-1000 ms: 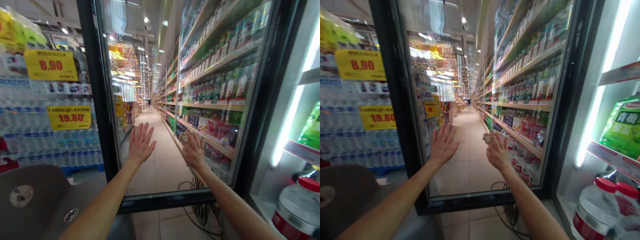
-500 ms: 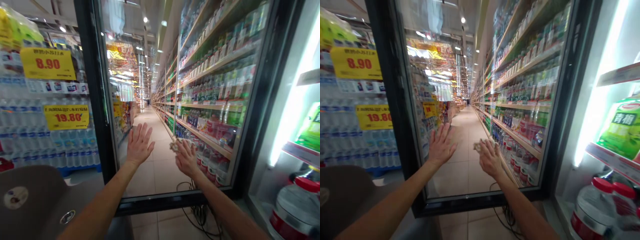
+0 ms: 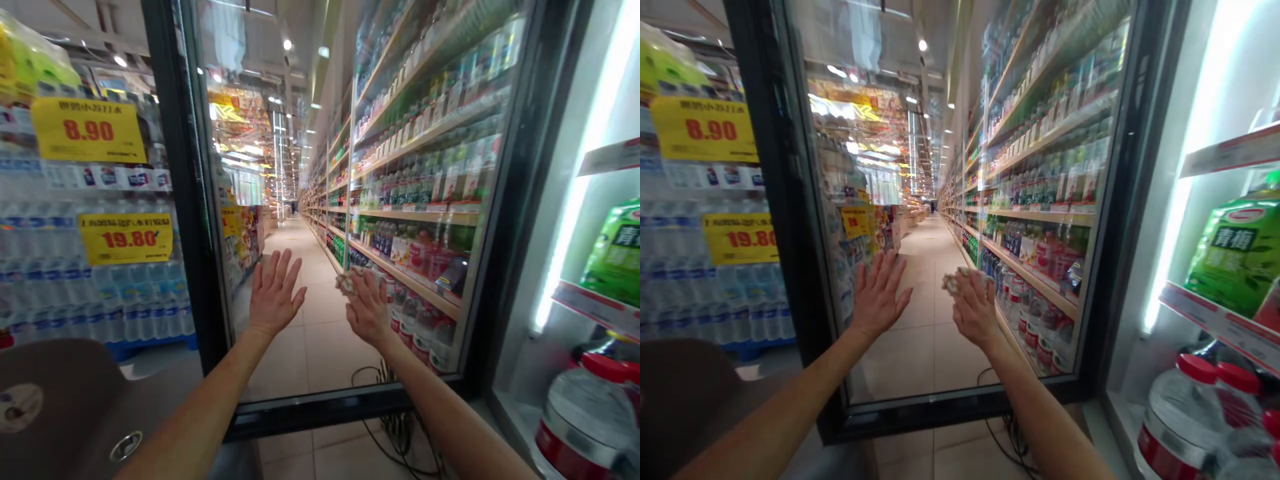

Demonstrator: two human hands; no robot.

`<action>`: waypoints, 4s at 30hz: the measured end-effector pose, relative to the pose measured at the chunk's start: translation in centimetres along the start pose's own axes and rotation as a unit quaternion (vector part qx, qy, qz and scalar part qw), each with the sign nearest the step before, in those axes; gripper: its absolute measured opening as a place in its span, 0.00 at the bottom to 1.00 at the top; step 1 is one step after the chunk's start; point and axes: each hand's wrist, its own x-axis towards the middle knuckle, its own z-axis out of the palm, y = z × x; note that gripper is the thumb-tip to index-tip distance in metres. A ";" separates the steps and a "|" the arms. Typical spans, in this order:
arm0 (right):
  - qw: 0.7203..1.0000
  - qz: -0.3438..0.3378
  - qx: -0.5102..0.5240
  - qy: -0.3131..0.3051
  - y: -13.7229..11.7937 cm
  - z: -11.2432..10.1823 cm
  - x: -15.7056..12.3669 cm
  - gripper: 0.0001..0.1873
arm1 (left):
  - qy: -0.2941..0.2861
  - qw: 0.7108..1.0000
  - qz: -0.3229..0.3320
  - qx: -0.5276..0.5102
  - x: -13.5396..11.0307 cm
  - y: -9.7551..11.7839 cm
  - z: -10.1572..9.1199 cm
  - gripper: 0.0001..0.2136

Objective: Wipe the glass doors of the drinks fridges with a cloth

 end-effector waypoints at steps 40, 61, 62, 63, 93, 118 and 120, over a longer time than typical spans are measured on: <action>0.971 0.215 -0.056 0.089 2.7 0.0 3.0 0.28 | 0.011 1.000 -0.005 0.011 0.0 0.2 0.0 0.29; 0.999 0.028 -0.011 0.011 -0.8 0.6 2.1 0.23 | 0.002 1.000 -0.005 0.002 -0.1 -0.1 0.1 0.30; 0.999 0.041 -0.018 0.016 0.1 0.4 1.8 0.24 | -0.001 1.000 -0.005 0.002 -0.1 -0.1 0.1 0.30; 0.997 0.071 -0.031 0.024 1.5 0.0 1.5 0.24 | -0.002 1.000 -0.006 0.000 -0.1 0.0 0.1 0.30; 0.994 0.080 -0.060 0.035 3.2 0.1 0.1 0.25 | 0.010 1.000 0.002 0.005 -0.1 -0.2 0.4 0.30; 0.960 0.249 -0.073 0.107 5.8 -0.5 3.2 0.29 | 0.009 1.000 0.003 0.012 0.0 0.0 0.2 0.30; 0.965 0.231 -0.061 0.106 3.9 0.1 4.1 0.29 | 0.010 1.000 0.004 0.015 0.0 0.1 0.1 0.30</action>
